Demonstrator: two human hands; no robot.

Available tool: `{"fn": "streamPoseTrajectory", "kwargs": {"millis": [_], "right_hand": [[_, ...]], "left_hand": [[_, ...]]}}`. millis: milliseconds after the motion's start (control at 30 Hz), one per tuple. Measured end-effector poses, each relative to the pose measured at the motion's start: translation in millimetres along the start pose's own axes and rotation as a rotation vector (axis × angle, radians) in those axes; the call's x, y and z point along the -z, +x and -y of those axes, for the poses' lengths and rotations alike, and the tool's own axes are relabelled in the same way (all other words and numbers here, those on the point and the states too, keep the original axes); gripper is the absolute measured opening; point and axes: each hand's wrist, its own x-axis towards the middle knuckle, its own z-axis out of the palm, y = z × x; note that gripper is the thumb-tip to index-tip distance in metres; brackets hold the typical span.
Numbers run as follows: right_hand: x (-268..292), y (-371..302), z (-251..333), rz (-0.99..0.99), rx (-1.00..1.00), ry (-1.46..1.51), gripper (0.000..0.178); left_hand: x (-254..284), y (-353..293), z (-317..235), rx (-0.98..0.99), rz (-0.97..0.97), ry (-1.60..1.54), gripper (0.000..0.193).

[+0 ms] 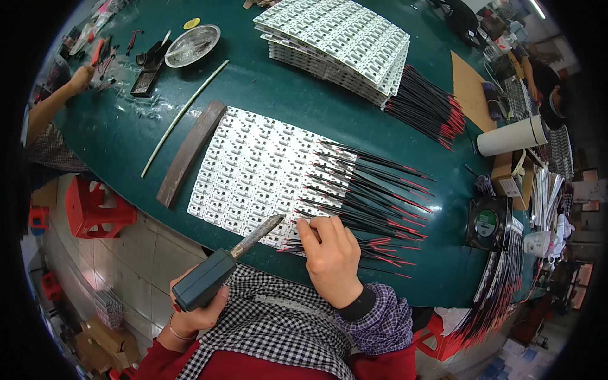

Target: The person solders wires onto circuit board modules using a soldering gun, positioning the wires onto the connection points by hand.

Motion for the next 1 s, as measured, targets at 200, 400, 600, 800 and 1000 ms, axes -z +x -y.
{"fn": "streamPoseTrajectory", "kwargs": {"millis": [200,400,600,800,1000], "right_hand": [[-1,-1,-5,0.003,-0.005,0.001,0.037],[-3,0,-11,-0.014,-0.036,0.118,0.04],[-3,1,-9,-0.01,0.011,0.085,0.036],[1,0,-4,0.019,0.041,-0.014,0.034],[9,3,-4,0.032,0.032,0.021,0.035]], "left_hand": [[-1,-5,2,0.051,0.009,-0.047,0.03],[-3,-5,4,0.071,0.03,-0.106,0.033],[-4,-7,1,0.131,0.022,-0.147,0.029],[-2,-18,10,0.067,0.005,-0.058,0.028],[-1,-33,10,0.263,-0.036,-0.166,0.028]]}}
